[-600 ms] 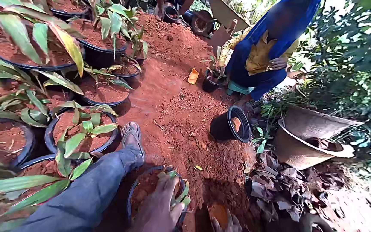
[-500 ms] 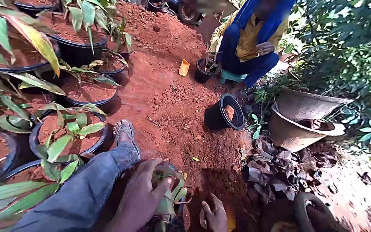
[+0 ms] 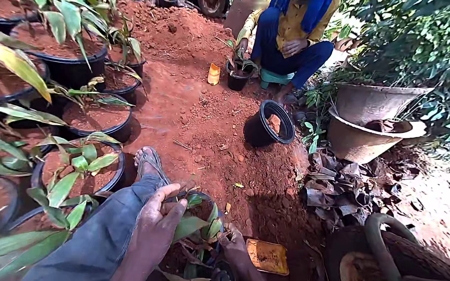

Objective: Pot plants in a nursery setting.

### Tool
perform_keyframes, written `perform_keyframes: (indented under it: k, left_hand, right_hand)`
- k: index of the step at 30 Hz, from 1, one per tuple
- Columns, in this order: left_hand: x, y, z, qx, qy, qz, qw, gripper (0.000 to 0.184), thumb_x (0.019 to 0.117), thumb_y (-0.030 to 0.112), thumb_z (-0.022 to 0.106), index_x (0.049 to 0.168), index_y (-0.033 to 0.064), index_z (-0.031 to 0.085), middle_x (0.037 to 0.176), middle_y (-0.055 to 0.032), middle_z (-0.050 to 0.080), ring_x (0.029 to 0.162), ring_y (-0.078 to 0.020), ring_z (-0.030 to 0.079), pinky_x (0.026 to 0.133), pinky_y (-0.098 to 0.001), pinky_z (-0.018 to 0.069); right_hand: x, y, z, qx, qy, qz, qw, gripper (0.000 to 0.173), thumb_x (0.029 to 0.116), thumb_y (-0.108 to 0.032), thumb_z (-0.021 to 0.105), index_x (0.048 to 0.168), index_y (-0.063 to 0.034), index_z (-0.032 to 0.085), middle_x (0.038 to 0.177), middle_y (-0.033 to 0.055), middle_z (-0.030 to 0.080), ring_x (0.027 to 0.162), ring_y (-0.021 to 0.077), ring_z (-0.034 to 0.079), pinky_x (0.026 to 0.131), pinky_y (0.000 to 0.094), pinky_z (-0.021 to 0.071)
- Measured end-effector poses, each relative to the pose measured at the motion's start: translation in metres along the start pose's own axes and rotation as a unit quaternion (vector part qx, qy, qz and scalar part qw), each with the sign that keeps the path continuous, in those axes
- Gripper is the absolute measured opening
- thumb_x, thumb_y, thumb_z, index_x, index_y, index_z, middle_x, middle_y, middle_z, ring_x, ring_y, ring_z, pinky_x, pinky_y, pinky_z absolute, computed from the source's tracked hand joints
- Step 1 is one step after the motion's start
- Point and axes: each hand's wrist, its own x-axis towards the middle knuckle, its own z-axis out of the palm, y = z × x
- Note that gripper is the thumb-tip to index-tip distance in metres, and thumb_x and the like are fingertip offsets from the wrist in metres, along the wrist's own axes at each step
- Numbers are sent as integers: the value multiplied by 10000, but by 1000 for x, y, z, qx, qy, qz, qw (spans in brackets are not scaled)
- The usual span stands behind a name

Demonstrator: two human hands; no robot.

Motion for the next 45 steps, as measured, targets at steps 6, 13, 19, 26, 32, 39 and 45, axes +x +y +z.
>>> perform_keyframes:
  k: [6, 13, 19, 26, 32, 39, 45]
  left_hand:
    - [6, 7, -9, -56, 40, -36, 997, 353, 955, 203, 619, 1283, 70, 626, 1212, -89, 691, 1026, -208, 713, 808, -364, 619]
    - [4, 9, -8, -106, 41, -55, 992, 306, 966, 166, 614, 1249, 52, 631, 1169, -109, 694, 977, -219, 715, 774, -341, 614]
    - [3, 9, -7, -111, 38, -54, 992, 304, 973, 157, 604, 1251, 38, 629, 1168, -117, 695, 990, -227, 714, 781, -344, 612]
    - [5, 6, -2, -96, 27, -49, 994, 309, 963, 164, 588, 1245, 45, 635, 1142, -106, 703, 948, -215, 713, 761, -329, 601]
    - [5, 6, -3, -98, 30, -58, 993, 310, 974, 159, 586, 1256, 37, 625, 1163, -123, 698, 957, -223, 716, 764, -335, 607]
    - [5, 1, -3, -76, 26, -49, 996, 312, 964, 163, 590, 1239, 21, 631, 1141, -120, 699, 928, -208, 718, 755, -324, 608]
    - [6, -1, -2, -82, 18, -46, 995, 304, 969, 169, 586, 1233, 26, 632, 1123, -114, 697, 909, -202, 713, 751, -323, 602]
  right_hand:
    - [26, 24, -21, 12, 53, -61, 997, 243, 905, -73, 613, 1131, 6, 651, 870, 57, 664, 774, 103, 636, 744, 313, 550]
    - [11, 21, -13, -51, 27, -66, 996, 419, 931, -132, 598, 1329, -4, 585, 1035, 142, 697, 905, 195, 682, 842, 420, 567]
    - [51, 10, -42, -130, 58, -109, 984, 325, 938, -55, 551, 1229, -14, 689, 1129, 146, 720, 1064, 217, 679, 973, 443, 528]
    - [71, 13, -63, -180, -10, -132, 975, 334, 959, -175, 572, 1251, -82, 704, 1141, 94, 730, 1048, 174, 687, 962, 420, 544]
    - [46, 1, -50, -190, -36, -162, 968, 402, 968, -145, 536, 1339, -59, 664, 1292, 138, 678, 1192, 213, 640, 1052, 407, 498]
    - [72, -5, -44, -208, 18, -156, 966, 351, 970, -132, 557, 1275, -42, 706, 1260, 158, 697, 1210, 253, 639, 1086, 448, 470]
    - [46, 23, -76, -174, 47, -120, 976, 429, 1035, -245, 472, 1386, -60, 634, 1347, 167, 640, 1238, 247, 607, 1080, 437, 459]
